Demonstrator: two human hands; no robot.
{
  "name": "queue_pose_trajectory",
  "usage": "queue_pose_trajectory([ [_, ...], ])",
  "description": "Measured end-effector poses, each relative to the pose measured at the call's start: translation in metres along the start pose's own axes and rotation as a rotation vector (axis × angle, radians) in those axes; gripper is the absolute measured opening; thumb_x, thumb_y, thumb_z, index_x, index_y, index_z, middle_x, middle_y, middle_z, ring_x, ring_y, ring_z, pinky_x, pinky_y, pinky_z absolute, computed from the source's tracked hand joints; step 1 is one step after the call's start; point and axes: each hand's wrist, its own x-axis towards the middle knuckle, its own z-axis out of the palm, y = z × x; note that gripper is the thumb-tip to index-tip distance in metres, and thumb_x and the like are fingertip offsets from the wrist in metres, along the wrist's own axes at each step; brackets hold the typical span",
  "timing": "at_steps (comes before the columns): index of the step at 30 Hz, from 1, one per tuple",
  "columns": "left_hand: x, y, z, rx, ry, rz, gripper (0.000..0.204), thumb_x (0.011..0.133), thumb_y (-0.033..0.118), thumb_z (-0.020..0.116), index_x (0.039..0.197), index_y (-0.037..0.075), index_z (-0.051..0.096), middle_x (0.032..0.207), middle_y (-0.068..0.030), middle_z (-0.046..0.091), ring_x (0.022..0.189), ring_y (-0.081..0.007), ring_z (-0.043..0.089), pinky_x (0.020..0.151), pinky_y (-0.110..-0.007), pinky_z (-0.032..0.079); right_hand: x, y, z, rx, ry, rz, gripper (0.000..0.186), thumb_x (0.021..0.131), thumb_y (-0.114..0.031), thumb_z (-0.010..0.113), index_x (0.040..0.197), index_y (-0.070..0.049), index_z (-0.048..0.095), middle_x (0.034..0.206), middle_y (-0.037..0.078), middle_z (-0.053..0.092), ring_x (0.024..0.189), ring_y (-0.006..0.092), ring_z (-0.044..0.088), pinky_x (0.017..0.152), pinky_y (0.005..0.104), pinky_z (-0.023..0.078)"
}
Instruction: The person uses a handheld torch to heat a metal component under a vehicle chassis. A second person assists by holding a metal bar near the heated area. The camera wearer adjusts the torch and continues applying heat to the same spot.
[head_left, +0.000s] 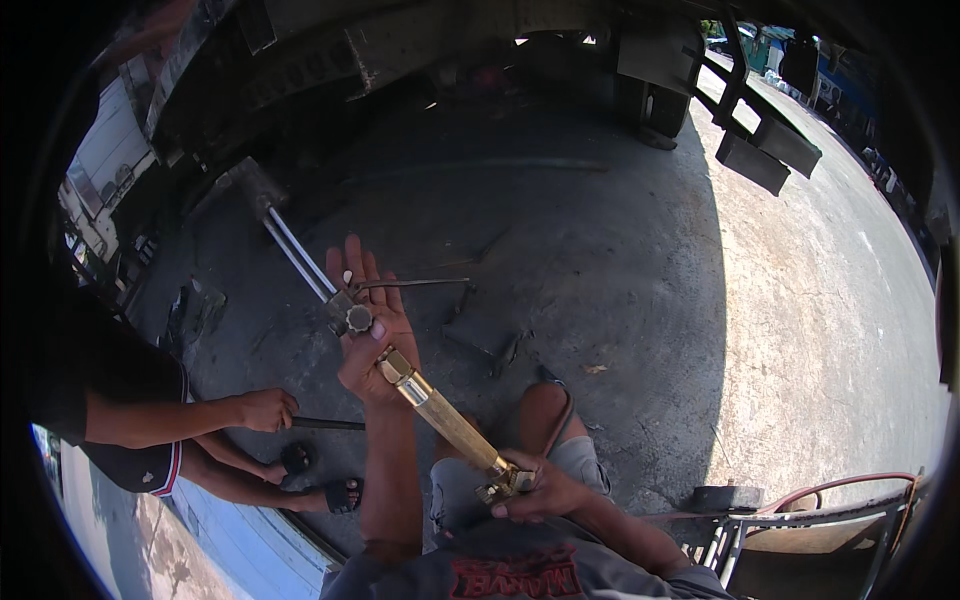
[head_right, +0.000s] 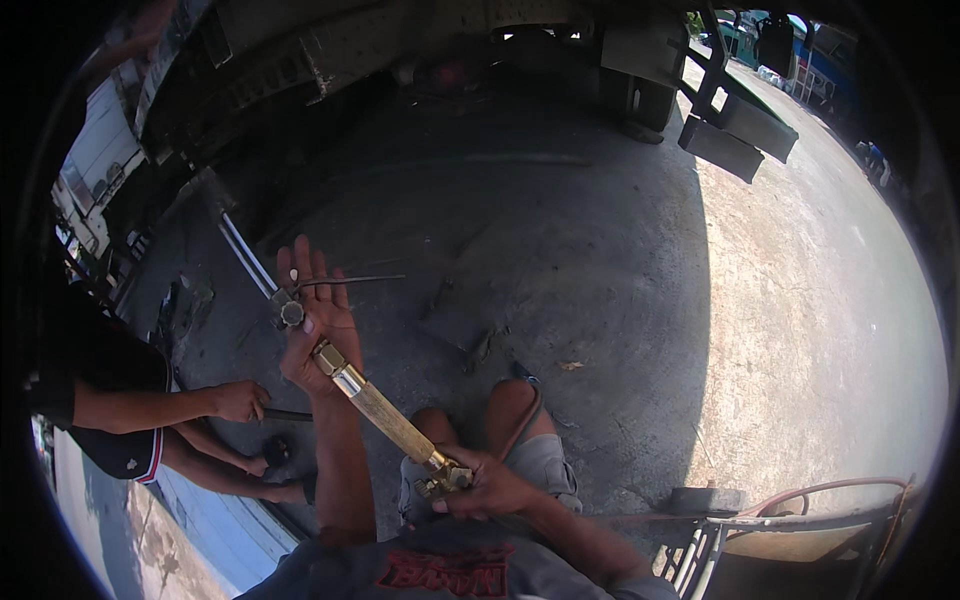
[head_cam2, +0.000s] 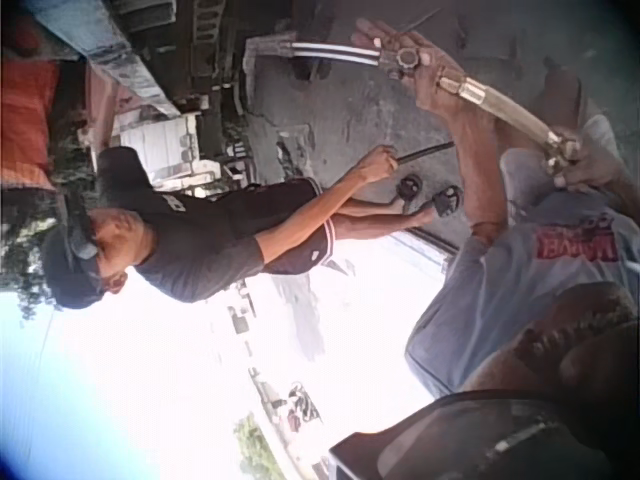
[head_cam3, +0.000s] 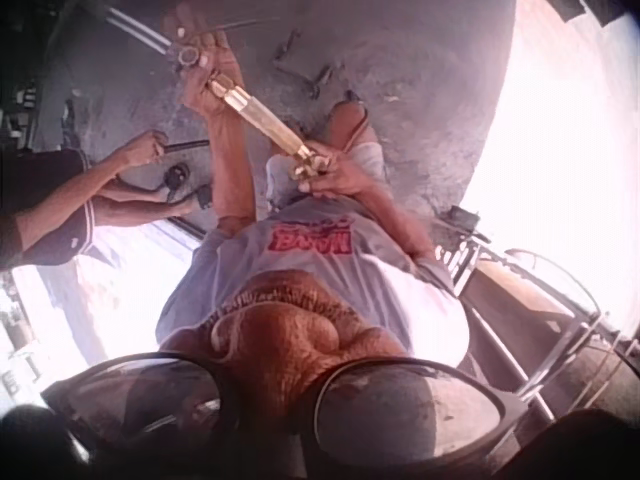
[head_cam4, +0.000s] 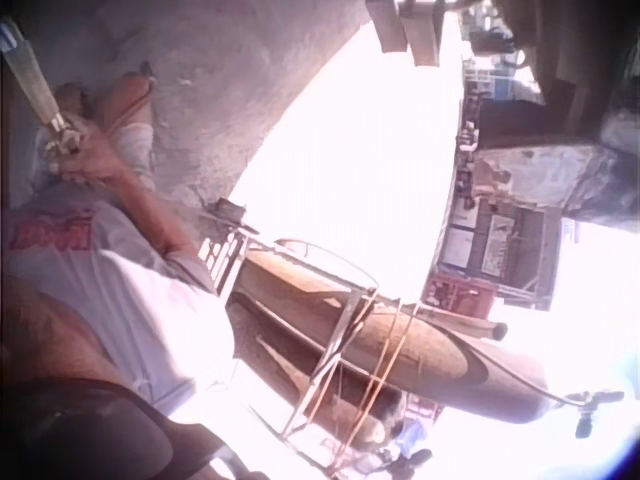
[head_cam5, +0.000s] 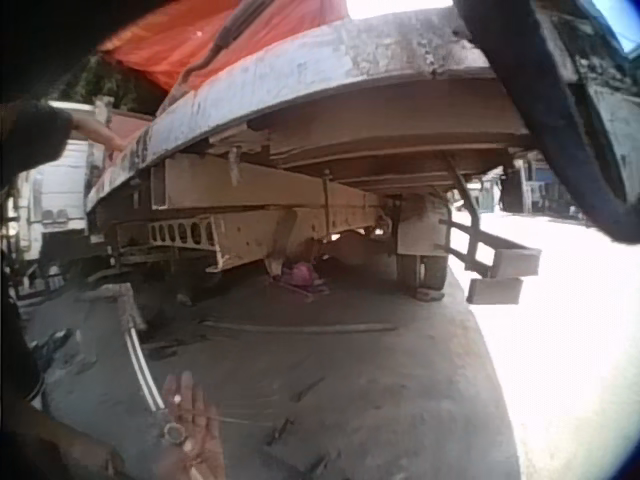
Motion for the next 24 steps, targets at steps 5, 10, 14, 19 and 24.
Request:
queue_pose_trajectory([
  [5, -0.006, 0.001, 0.010, -0.101, -0.201, -0.195, 0.079, 0.088, 0.024, 0.075, 0.155, -0.005, 0.045, 0.137, -0.0192, 0.063, 0.129, -0.0308, 0.064, 0.120, -0.052, 0.044, -0.010, 0.009, -0.004, 0.048, -0.035, -0.054, 0.080, 0.095, -0.013, 0.085, 0.164, -0.011, 0.043, 0.080, 0.001, 0.069, 0.052, 0.0053, 0.059, 0.046, 0.0218, 0.045],
  [10, -0.039, -0.006, 0.008, -0.280, -0.210, -0.533, 0.063, 0.090, 0.021, 0.073, 0.145, -0.003, 0.055, 0.114, -0.0145, 0.068, 0.099, -0.0248, 0.071, 0.105, -0.049, 0.054, -0.017, 0.020, -0.006, 0.151, -0.028, -0.087, 0.079, 0.096, -0.012, 0.084, 0.164, -0.009, 0.043, 0.077, 0.001, 0.068, 0.052, 0.0057, 0.059, 0.046, 0.0219, 0.044],
  [14, -0.054, -0.011, 0.013, -0.157, -0.109, -0.612, 0.051, 0.091, 0.018, 0.072, 0.138, 0.000, 0.061, 0.108, -0.0122, 0.066, 0.089, -0.0213, 0.068, 0.096, -0.047, 0.056, -0.024, 0.027, -0.010, 0.180, -0.004, -0.053, 0.073, 0.097, -0.008, 0.083, 0.159, -0.008, 0.046, 0.078, 0.003, 0.068, 0.051, 0.0059, 0.057, 0.045, 0.0229, 0.043],
  [19, -0.054, -0.021, -0.012, -0.112, -0.133, -0.734, 0.049, 0.089, 0.011, 0.070, 0.136, 0.000, 0.065, 0.103, -0.0101, 0.069, 0.076, -0.0182, 0.066, 0.086, -0.047, 0.058, -0.031, 0.030, -0.012, 0.083, 0.040, -0.038, 0.069, 0.098, -0.014, 0.084, 0.157, -0.007, 0.048, 0.088, 0.002, 0.069, 0.059, 0.0079, 0.061, 0.049, 0.0237, 0.046],
  [24, -0.051, -0.026, -0.007, -0.183, -0.156, -0.795, 0.045, 0.092, 0.004, 0.068, 0.136, -0.005, 0.063, 0.102, -0.0123, 0.068, 0.072, -0.0149, 0.064, 0.074, -0.038, 0.059, -0.032, 0.030, -0.009, 0.058, 0.072, -0.011, 0.058, 0.101, -0.018, 0.081, 0.150, -0.007, 0.051, 0.097, 0.002, 0.070, 0.065, 0.0082, 0.064, 0.054, 0.0259, 0.051],
])
